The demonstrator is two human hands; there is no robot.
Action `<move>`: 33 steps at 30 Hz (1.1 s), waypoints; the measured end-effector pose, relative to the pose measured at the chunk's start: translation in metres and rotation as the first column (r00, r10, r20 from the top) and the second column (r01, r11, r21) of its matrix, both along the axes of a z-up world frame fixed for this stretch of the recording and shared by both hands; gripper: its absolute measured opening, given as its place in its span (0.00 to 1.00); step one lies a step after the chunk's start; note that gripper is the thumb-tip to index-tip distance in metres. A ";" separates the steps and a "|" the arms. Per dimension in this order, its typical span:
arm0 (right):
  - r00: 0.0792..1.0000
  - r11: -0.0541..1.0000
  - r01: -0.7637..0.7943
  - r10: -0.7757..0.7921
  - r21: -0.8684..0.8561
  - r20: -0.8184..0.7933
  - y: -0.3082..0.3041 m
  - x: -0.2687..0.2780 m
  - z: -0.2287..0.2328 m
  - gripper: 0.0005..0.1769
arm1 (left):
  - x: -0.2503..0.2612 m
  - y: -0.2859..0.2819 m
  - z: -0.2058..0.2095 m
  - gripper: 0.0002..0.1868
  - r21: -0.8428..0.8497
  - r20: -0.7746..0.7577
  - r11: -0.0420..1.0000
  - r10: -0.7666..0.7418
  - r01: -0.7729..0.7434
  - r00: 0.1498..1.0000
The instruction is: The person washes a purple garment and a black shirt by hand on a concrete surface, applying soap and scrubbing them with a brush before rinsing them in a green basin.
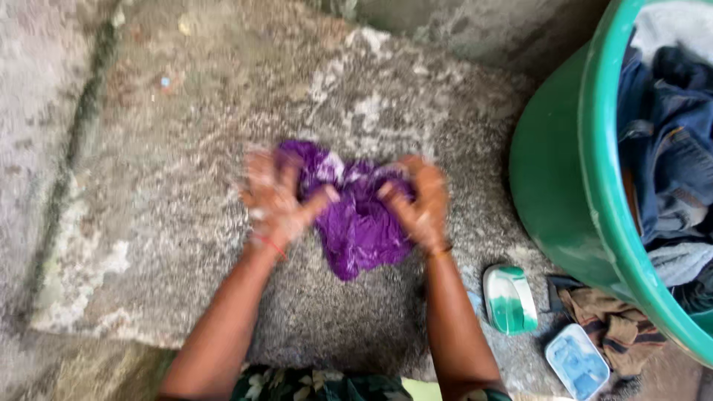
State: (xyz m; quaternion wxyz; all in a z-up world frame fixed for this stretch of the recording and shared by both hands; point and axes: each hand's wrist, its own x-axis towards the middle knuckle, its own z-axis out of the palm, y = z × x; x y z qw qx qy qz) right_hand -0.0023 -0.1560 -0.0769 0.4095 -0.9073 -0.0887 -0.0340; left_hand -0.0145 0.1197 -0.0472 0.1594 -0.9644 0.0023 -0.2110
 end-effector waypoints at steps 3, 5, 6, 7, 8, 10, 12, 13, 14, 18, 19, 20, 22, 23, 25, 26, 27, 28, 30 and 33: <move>0.984 0.950 0.174 -0.175 -0.260 0.019 0.009 0.031 0.011 0.36 | 0.026 -0.036 0.025 0.50 -0.987 -0.089 -0.089 -0.410 -0.137 0.908; 0.992 0.985 0.115 -0.107 0.127 -0.068 0.027 0.039 0.025 0.37 | 0.032 -0.086 0.058 0.52 -0.632 -0.694 -0.039 -0.415 -0.774 0.588; 0.993 0.944 0.089 -0.059 0.319 -0.101 0.037 0.040 0.031 0.38 | 0.042 -0.093 0.071 0.45 -0.836 -0.517 0.033 -0.385 -0.548 0.764; 0.989 0.867 0.075 -0.003 0.492 -0.146 0.042 0.030 0.034 0.38 | 0.041 -0.096 0.077 0.38 -0.950 -0.311 0.109 -0.382 -0.292 0.870; 0.982 0.758 0.072 0.060 0.649 -0.179 0.044 0.021 0.035 0.38 | 0.027 -0.097 0.080 0.33 -0.990 -0.133 0.084 -0.355 -0.110 0.925; 0.999 0.685 -0.045 0.012 0.727 0.050 0.044 0.007 0.032 0.33 | 0.004 -0.095 0.069 0.22 -0.945 0.286 0.067 -0.305 0.320 0.908; 0.997 0.791 0.064 -0.083 0.608 0.004 0.050 -0.004 0.002 0.33 | 0.000 -0.092 0.013 0.17 -0.904 0.384 0.071 -0.295 0.421 0.875; 0.991 0.830 0.128 -0.121 0.542 -0.048 0.059 0.011 -0.019 0.33 | 0.018 -0.091 -0.024 0.15 -0.885 0.419 0.078 -0.297 0.459 0.858; 0.983 0.808 0.181 -0.124 0.561 -0.138 0.067 0.023 -0.035 0.33 | 0.031 -0.090 -0.056 0.12 -0.878 0.419 0.105 -0.302 0.466 0.856; 0.975 0.725 0.222 -0.151 0.652 -0.164 0.048 0.000 -0.055 0.34 | 0.018 -0.083 -0.108 0.09 -0.836 0.476 0.143 -0.294 0.530 0.829; 0.979 0.774 0.196 -0.126 0.602 -0.158 0.047 -0.014 -0.056 0.34 | 0.001 -0.084 -0.100 0.10 -0.822 0.502 0.133 -0.293 0.554 0.814; 0.984 0.843 0.150 -0.076 0.516 -0.160 0.049 -0.024 -0.055 0.34 | -0.013 -0.085 -0.085 0.12 -0.807 0.527 0.122 -0.291 0.577 0.799; 0.988 0.913 0.021 0.043 0.408 -0.147 0.054 -0.010 -0.044 0.34 | -0.008 -0.066 -0.048 0.20 -0.965 0.214 0.079 -0.307 0.248 0.928; 0.986 0.926 0.006 0.057 0.379 -0.156 0.042 -0.006 -0.031 0.34 | -0.007 -0.038 -0.029 0.26 -0.983 -0.183 0.055 -0.339 -0.174 0.923; 0.995 0.986 0.088 -0.082 0.139 -0.049 0.013 0.008 -0.002 0.35 | 0.006 -0.009 -0.002 0.39 -0.799 -0.589 0.348 -0.282 -0.491 0.757; 0.987 0.973 0.148 -0.136 -0.176 0.082 0.001 0.014 0.011 0.41 | 0.019 -0.002 0.006 0.47 -0.682 -0.605 0.616 -0.175 -0.393 0.777; 0.991 0.991 0.135 -0.135 -0.014 0.017 0.007 0.017 0.015 0.40 | 0.025 -0.001 0.014 0.55 -0.488 -0.590 0.826 -0.072 -0.284 0.804; 0.991 0.980 0.131 -0.125 0.150 -0.048 0.020 0.019 0.017 0.39 | 0.026 -0.018 0.022 0.52 -0.655 -0.602 0.685 -0.219 -0.318 0.768; 0.988 0.872 0.136 -0.082 0.470 -0.133 0.053 0.038 0.019 0.38 | 0.049 -0.089 0.047 0.50 -0.874 -0.485 0.315 -0.504 -0.370 0.714; 0.984 0.597 0.163 -0.046 0.785 -0.170 0.061 0.035 0.025 0.34 | 0.060 -0.124 0.096 0.33 -0.942 -0.335 0.179 -0.417 -0.284 0.845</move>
